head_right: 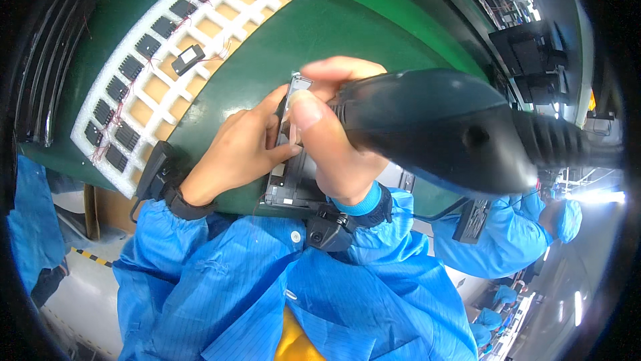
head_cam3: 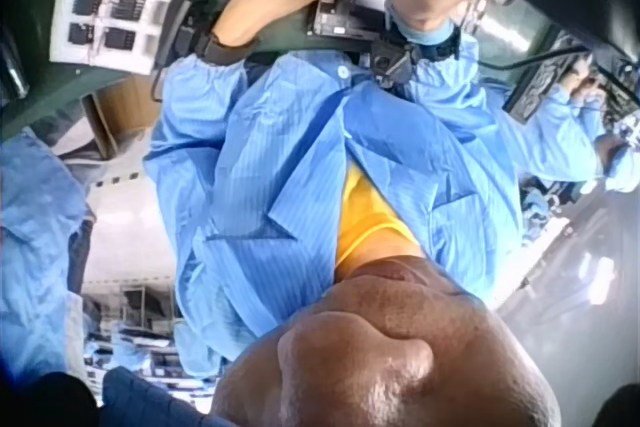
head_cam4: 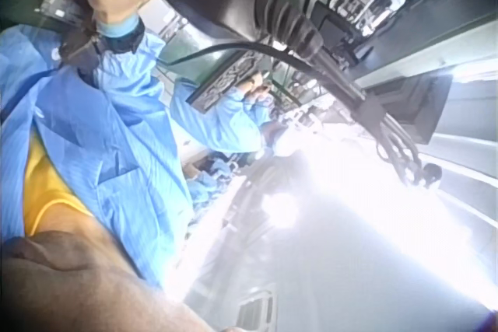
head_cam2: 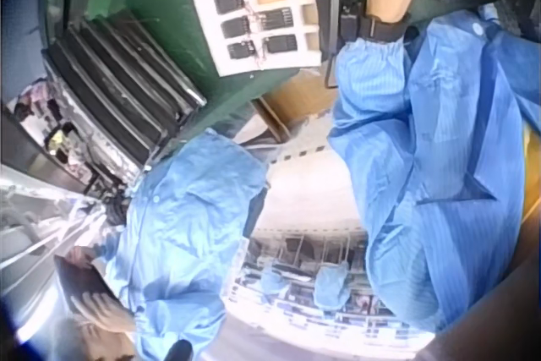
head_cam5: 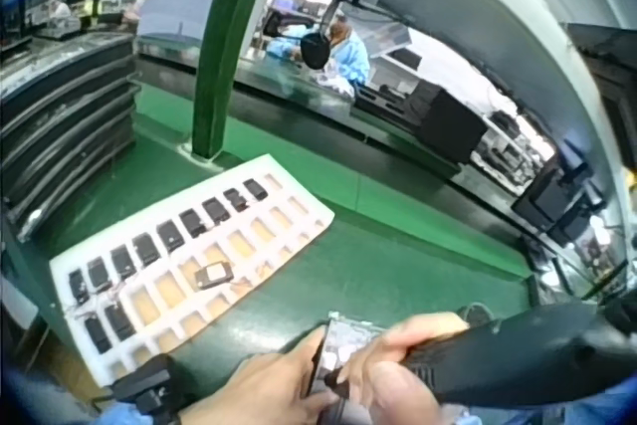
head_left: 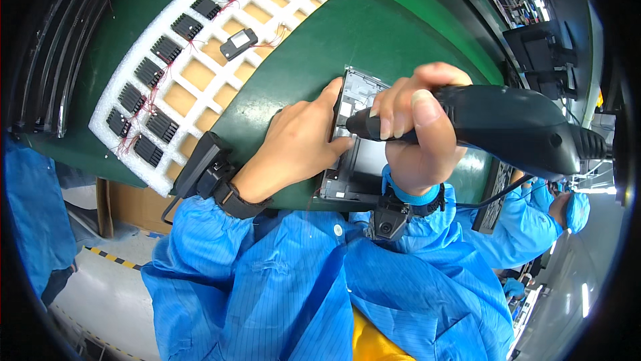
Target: Assembling and scanning components of a tablet or laptop device on an assembly line.
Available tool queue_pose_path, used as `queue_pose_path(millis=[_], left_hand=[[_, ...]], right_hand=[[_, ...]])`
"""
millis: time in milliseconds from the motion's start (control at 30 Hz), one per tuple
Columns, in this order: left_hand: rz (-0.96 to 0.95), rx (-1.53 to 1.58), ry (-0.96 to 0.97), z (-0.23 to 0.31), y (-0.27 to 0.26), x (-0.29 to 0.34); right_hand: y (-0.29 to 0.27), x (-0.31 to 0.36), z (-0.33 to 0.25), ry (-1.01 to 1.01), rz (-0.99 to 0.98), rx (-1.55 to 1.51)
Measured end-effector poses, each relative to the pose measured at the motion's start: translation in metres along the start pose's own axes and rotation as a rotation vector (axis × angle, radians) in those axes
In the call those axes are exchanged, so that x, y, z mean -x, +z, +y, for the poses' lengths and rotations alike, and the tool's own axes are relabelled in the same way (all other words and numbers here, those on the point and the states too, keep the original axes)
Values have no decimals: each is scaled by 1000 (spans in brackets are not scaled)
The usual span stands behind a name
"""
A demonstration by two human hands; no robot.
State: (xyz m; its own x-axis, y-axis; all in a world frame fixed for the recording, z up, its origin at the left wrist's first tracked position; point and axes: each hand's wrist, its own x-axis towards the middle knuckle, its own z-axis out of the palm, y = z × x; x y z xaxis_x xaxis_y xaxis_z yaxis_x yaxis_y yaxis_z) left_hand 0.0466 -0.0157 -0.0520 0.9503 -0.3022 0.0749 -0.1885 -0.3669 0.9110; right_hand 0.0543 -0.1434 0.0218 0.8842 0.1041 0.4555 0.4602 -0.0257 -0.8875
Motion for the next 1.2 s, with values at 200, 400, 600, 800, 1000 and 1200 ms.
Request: queue_pose_path(millis=[200,400,600,800,1000,1200], left_hand=[[-36,67,-39,1,-2,-1],[16,29,5,0,-2,2],[-2,23,-5,1,-5,2],[-16,-27,-37,-4,-1,-1],[-111,93,-66,2,-5,-4],[-111,147,-105,1,-4,-2]], right_hand=[[1,-7,5,-75,10,-61],[-1,-7,9,14,14,-301],[0,-7,17,-66,-43,-405],[-12,-10,9,-116,15,-424],[-63,2,-18,-155,145,-502],[-62,7,-7,-143,36,-506]])
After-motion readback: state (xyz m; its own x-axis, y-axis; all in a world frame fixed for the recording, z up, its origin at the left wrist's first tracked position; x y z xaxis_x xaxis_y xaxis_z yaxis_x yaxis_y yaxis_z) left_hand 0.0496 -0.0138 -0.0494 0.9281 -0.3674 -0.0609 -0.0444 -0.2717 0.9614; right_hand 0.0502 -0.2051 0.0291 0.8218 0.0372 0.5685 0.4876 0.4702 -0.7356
